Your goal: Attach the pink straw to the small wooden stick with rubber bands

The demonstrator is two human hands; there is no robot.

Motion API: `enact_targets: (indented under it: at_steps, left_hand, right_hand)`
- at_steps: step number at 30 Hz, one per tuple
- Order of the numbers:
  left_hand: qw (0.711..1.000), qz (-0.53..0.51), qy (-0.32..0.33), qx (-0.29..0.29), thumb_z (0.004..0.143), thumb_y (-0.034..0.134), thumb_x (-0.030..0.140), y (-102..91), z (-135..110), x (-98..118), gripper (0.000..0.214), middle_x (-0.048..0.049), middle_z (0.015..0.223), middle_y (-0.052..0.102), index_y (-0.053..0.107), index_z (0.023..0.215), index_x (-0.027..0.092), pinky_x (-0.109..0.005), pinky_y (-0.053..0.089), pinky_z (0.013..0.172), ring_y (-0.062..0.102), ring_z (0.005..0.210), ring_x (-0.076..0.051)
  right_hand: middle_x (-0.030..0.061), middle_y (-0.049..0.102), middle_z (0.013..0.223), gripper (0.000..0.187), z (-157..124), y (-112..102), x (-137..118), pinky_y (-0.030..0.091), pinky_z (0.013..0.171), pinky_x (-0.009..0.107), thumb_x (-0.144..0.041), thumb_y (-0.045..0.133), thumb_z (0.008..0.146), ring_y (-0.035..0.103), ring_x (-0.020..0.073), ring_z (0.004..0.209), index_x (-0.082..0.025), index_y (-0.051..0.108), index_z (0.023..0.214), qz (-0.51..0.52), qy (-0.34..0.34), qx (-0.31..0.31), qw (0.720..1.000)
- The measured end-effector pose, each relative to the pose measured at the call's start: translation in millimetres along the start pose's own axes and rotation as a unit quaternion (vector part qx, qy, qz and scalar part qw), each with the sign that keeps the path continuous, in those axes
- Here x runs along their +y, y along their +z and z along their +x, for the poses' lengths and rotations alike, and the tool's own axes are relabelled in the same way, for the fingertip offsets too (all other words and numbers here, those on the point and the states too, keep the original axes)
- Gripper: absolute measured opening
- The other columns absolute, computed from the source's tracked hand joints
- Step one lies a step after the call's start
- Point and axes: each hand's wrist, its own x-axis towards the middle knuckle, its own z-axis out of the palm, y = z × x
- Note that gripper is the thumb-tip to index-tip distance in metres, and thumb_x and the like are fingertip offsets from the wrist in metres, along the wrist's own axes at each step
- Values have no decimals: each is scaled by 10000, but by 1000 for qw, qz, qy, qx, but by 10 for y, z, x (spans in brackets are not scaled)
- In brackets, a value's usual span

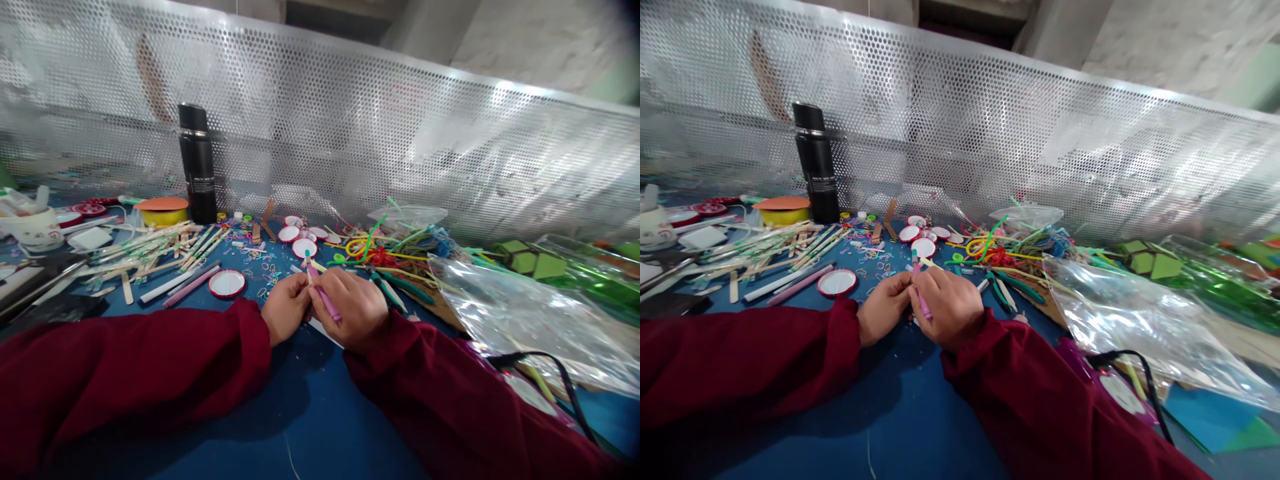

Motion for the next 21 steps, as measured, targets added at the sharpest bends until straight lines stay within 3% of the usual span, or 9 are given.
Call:
enact_targets:
  at_steps: [21]
  left_hand:
    - [1000,-6,-1,1,853,546,353,1,9,6,226,40,599,465,502,738,163,-203,350,471,413,489,-77]
  right_hand:
    - [42,607,765,157,6,-7,-1,339,641,298,-276,499,914,531,158,708,-174,591,839,3,-8,5,1000]
